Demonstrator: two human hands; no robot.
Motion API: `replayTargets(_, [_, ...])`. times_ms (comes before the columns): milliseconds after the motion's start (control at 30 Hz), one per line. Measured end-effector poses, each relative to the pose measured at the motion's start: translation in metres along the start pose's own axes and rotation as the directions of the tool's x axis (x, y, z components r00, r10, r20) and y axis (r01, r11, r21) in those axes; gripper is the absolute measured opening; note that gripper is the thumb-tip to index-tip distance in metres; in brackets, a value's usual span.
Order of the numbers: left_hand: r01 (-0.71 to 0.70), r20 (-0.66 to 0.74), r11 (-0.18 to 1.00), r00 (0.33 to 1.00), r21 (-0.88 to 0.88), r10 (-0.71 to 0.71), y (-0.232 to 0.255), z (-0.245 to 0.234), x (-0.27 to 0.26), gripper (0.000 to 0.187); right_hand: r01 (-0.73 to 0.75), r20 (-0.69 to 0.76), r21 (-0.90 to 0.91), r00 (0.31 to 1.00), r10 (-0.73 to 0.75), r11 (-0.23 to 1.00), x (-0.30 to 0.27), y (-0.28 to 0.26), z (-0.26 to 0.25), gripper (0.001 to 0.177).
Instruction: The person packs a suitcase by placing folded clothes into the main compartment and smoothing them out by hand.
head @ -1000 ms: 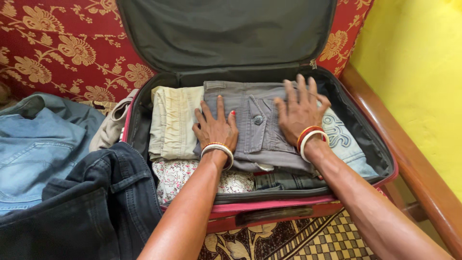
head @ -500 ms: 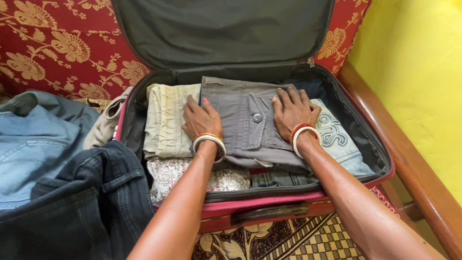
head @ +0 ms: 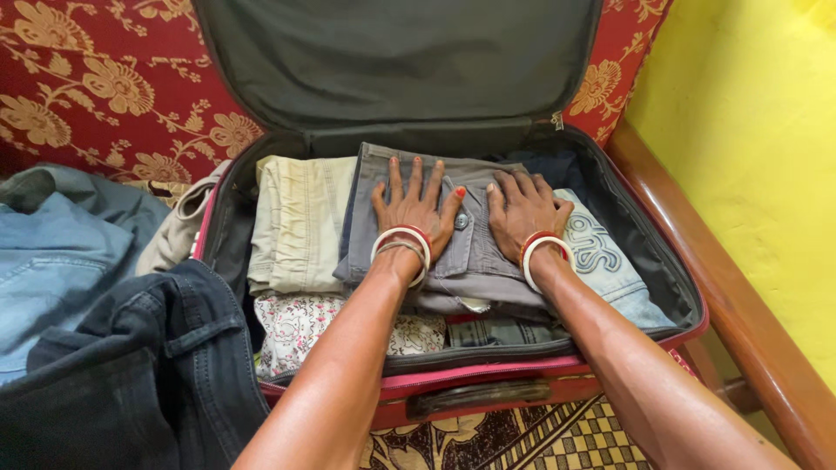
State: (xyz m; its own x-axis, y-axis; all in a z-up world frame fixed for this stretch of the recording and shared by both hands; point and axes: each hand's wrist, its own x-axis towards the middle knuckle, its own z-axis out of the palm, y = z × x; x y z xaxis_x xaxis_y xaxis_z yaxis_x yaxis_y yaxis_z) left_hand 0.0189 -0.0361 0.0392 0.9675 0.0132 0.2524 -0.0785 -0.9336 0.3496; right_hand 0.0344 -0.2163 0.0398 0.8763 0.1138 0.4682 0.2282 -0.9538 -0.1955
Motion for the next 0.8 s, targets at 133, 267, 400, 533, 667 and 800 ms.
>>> replayTargets(133, [-0.015,0.108,0.998,0.994,0.056,0.008,-0.014,-0.011,-0.013,0.073,-0.021,0.005,0.011,1.0,0.021,1.0,0.001,0.002,-0.004,0.044])
replayTargets(267, [0.109,0.09,0.994,0.99,-0.018,-0.107,-0.027,-0.016,-0.029,0.074,-0.012,-0.004,0.044,1.0,0.012,0.999,-0.002,-0.001,-0.009,0.043])
replayTargets(400, [0.117,0.016,0.993,0.993,-0.036,-0.116,-0.03,-0.012,-0.032,0.074,-0.035,0.026,-0.054,0.999,0.036,0.998,0.0,-0.011,-0.022,0.042])
replayTargets(533, [0.108,-0.014,0.993,0.994,-0.043,-0.109,-0.034,-0.007,-0.031,0.072,0.151,-0.142,-0.241,0.972,-0.188,0.959,0.004,-0.018,-0.027,0.045])
replayTargets(667, [0.098,-0.048,0.993,0.994,-0.058,-0.101,-0.033,-0.005,-0.032,0.072,0.414,0.095,0.106,0.901,-0.424,0.904,0.005,-0.02,-0.01,0.051])
replayTargets(800, [0.122,-0.017,0.991,0.992,-0.058,-0.123,-0.032,-0.01,-0.031,0.072,0.234,0.09,-0.02,0.969,-0.231,0.972,0.011,-0.018,-0.002,0.052])
